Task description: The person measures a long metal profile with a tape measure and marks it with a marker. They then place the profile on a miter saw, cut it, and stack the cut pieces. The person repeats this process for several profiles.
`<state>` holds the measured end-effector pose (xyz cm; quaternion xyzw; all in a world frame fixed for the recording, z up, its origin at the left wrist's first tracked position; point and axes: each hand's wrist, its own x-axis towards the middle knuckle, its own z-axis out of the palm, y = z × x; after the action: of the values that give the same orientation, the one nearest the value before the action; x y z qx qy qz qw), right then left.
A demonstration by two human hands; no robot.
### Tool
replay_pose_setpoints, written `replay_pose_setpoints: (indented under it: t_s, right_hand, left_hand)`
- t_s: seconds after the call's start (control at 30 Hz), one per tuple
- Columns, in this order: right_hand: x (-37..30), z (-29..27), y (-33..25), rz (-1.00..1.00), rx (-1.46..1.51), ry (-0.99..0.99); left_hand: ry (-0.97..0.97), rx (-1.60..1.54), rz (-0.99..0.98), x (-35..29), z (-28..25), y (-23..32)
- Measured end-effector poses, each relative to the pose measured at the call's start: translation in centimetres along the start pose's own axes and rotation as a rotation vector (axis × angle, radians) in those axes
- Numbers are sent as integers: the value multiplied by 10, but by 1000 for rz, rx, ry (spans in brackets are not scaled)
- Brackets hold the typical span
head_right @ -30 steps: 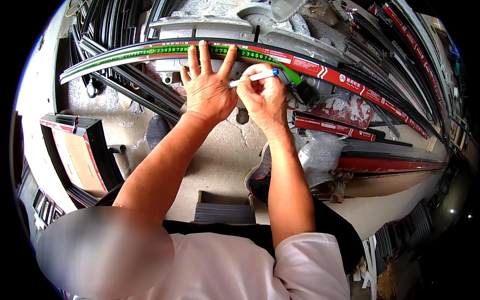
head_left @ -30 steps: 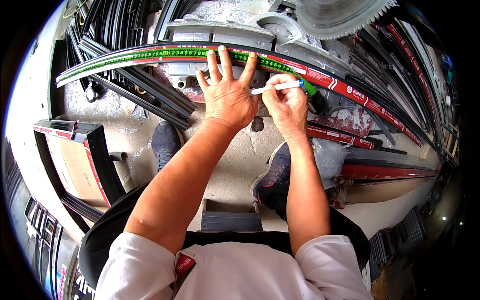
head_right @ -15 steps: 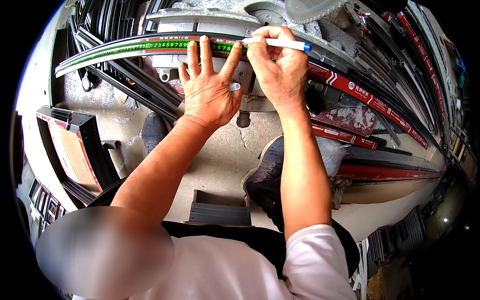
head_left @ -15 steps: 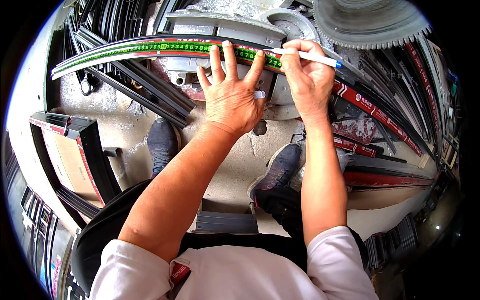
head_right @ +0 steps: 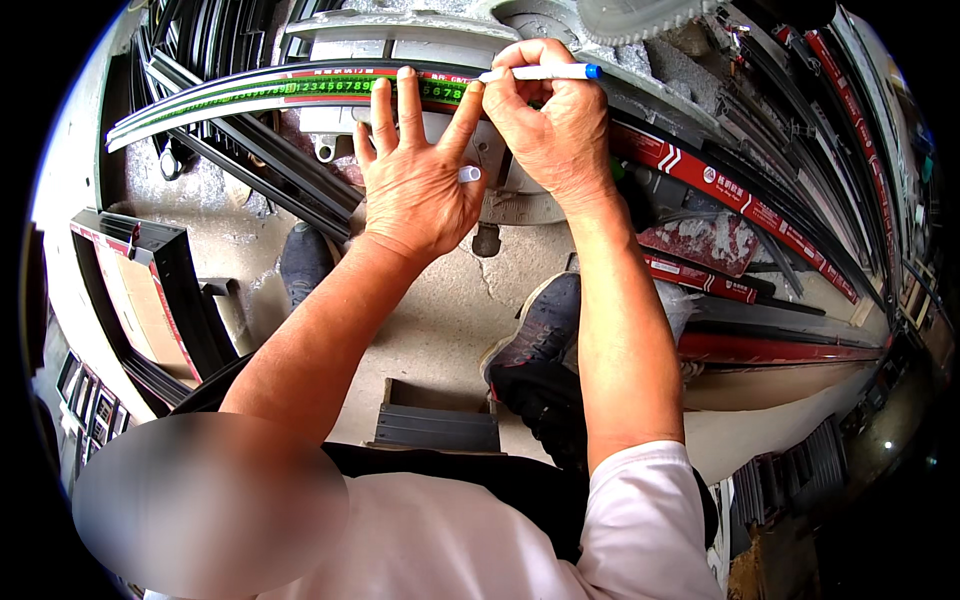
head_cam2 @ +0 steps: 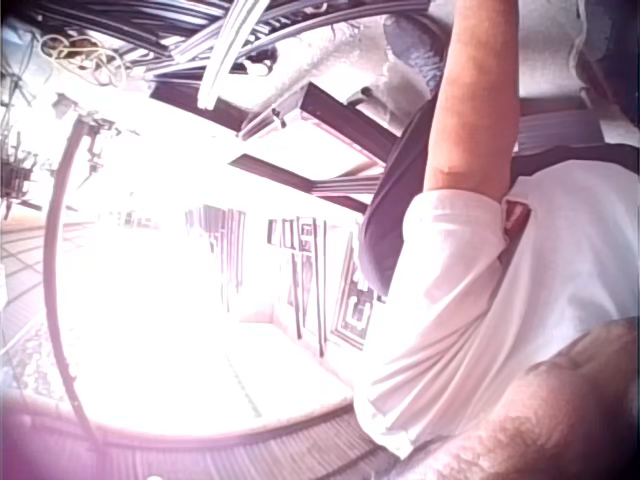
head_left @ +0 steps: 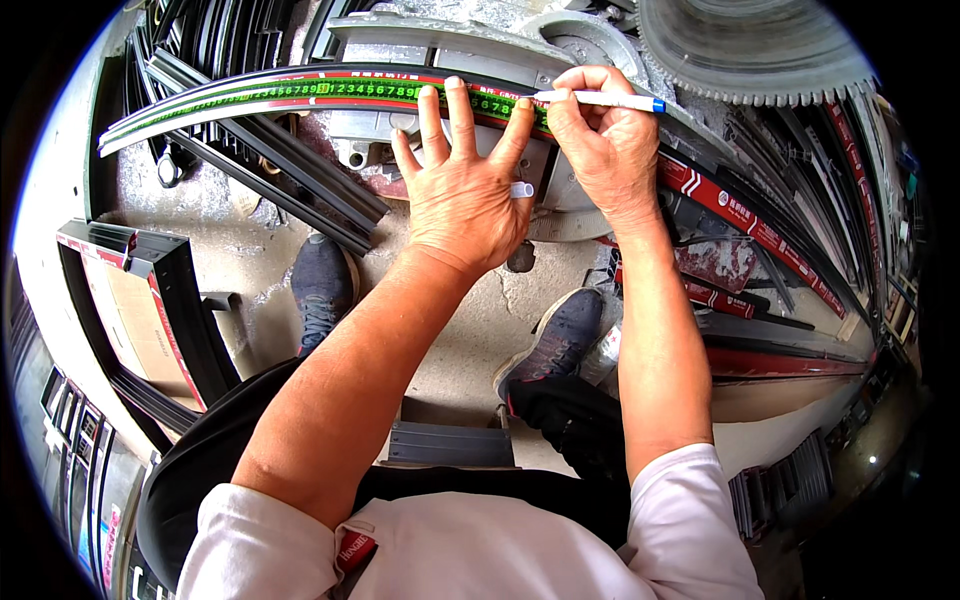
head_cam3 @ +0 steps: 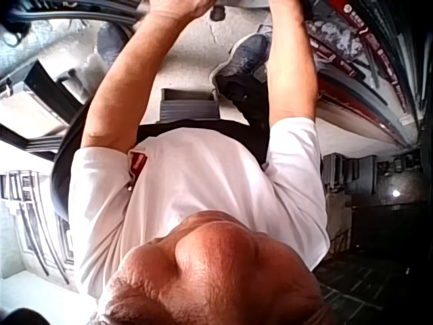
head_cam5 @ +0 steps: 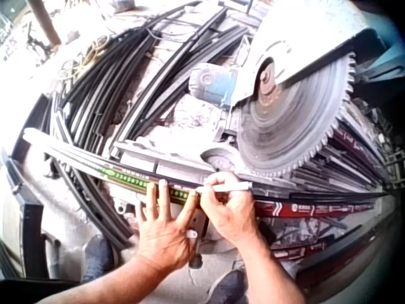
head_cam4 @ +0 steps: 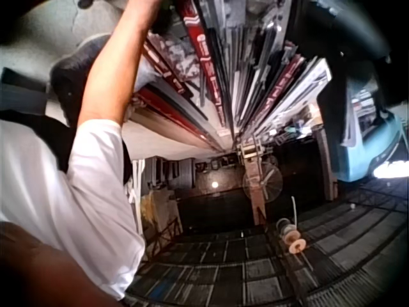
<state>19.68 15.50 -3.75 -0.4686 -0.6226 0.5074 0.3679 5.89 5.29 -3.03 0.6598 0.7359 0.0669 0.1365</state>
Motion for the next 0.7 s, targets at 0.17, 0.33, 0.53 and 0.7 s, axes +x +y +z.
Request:
replay_pose_setpoints:
  t_s: [0.17,0.33,0.53,0.7]
  right_hand:
    - [0,-1,2,-11,-46,-18]
    - [1,1,3,-8,-28,-9]
    - [2,-1,3,-13,-60,-24]
    - [2,0,1,7,-64,-38]
  left_hand:
    - [4,-3,0,0,0,0]
    - [6,-3,3,0,0,0]
    - [-10,-2,0,-1,-1,0]
    - [-15,-2,-5,0,0,-1]
